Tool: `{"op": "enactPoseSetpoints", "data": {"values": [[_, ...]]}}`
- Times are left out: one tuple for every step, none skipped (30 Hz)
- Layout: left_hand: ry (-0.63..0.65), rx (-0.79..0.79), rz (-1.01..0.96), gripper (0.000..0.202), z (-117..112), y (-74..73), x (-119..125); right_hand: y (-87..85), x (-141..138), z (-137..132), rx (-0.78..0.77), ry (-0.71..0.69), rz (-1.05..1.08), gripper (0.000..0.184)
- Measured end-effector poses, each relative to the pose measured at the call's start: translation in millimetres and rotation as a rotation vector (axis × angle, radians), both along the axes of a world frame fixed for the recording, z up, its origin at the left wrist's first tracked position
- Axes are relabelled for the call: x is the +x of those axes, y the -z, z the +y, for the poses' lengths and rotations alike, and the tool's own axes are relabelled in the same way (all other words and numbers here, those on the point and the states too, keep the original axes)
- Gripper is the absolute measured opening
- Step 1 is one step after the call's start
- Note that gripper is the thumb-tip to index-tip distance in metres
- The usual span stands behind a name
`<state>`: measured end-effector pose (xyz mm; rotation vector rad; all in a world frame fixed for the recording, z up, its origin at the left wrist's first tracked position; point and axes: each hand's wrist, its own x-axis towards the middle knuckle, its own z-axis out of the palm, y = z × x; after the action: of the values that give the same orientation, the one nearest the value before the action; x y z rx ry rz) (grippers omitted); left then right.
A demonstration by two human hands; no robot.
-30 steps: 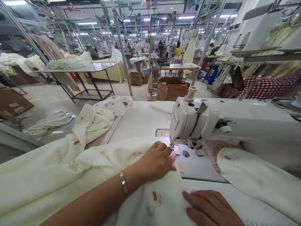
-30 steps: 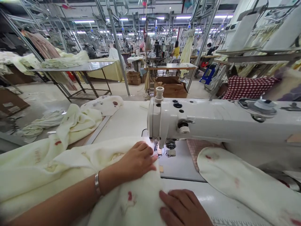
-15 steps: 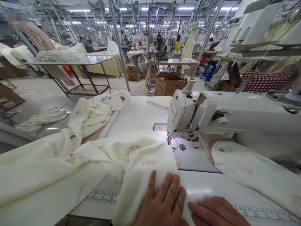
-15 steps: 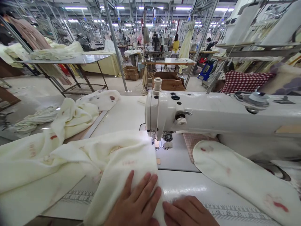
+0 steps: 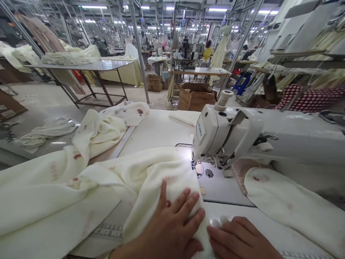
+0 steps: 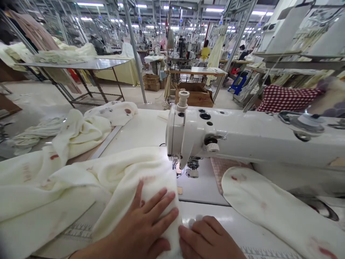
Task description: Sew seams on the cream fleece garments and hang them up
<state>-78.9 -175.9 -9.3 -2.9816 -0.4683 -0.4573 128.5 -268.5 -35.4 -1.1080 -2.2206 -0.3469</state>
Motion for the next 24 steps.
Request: {"op": "enactPoseSetpoints", "data": {"values": [[-0.007,0.009,-0.003,0.044,1,0.1,-1,0.5,1,1,-0.007,0.008,0.002,0.037],[-0.017,0.021,-0.006,0.045,0,1.5,-1,0.6,2,1,-0.02,0.023,-0.008,0.036],[-0.027,0.032,-0.007,0.046,0,3.8,-1,0.4,3,1,-0.038,0.043,-0.029,0.034],[-0.034,0.039,-0.007,0.048,-1,6.4,-1,-0.2,5,1,-0.059,0.063,-0.062,0.032],[-0.039,0.042,-0.006,0.048,-2,8.9,-1,-1.3,7,3,-0.081,0.079,-0.099,0.031],[-0.041,0.041,-0.013,0.048,-3,10.7,-1,-2.7,9,5,-0.103,0.087,-0.136,0.03],[-0.038,0.038,-0.02,0.047,-3,11.5,-1,-4.4,11,9,-0.118,0.088,-0.164,0.029],[-0.028,0.03,-0.024,0.046,-2,11.1,-1,-6.0,13,13,-0.127,0.083,-0.187,0.029],[-0.019,0.013,-0.02,0.046,0,9.5,-2,-7.5,15,17,-0.132,0.075,-0.204,0.028],[-0.012,-0.018,-0.005,0.045,3,6.9,-3,-8.7,16,21,-0.135,0.065,-0.216,0.027],[-0.007,-0.063,0.016,0.045,7,3.7,-3,-9.6,17,25,-0.138,0.055,-0.226,0.026],[-0.005,-0.119,0.038,0.044,13,0.1,-4,-10.2,17,29,-0.14,0.044,-0.233,0.025],[-0.004,-0.181,0.056,0.044,20,-3.4,-4,-10.8,17,32,-0.144,0.034,-0.237,0.024],[-0.004,-0.242,0.066,0.045,29,-6.5,-4,-11.6,16,35,-0.148,0.023,-0.236,0.024],[0.001,-0.292,0.074,0.045,38,-8.9,-4,-12.7,15,39,-0.149,0.012,-0.223,0.025],[0.012,-0.327,0.076,0.046,49,-10.6,-2,-14.3,14,42,-0.153,0.0,-0.207,0.027],[0.024,-0.348,0.076,0.046,60,-11.6,-1,-16.2,13,47,-0.162,-0.01,-0.19,0.03],[0.038,-0.357,0.082,0.047,71,-11.8,2,-18.3,12,52,-0.176,-0.015,-0.176,0.032],[0.053,-0.356,0.085,0.047,83,-11.6,4,-20.1,12,58,-0.194,-0.015,-0.172,0.032],[0.07,-0.349,0.086,0.046,93,-10.9,7,-21.2,13,64,-0.21,-0.008,-0.178,0.032],[0.088,-0.34,0.086,0.045,104,-9.8,9,-21.3,14,71,-0.222,0.005,-0.193,0.031],[0.106,-0.333,0.087,0.044,113,-8.5,12,-20.3,16,78,-0.225,0.019,-0.211,0.029],[0.121,-0.327,0.091,0.045,122,-7.2,15,-18.0,19,85,-0.215,0.035,-0.223,0.028],[0.126,-0.322,0.093,0.045,130,-5.8,17,-14.7,22,91,-0.197,0.051,-0.23,0.028]]}}
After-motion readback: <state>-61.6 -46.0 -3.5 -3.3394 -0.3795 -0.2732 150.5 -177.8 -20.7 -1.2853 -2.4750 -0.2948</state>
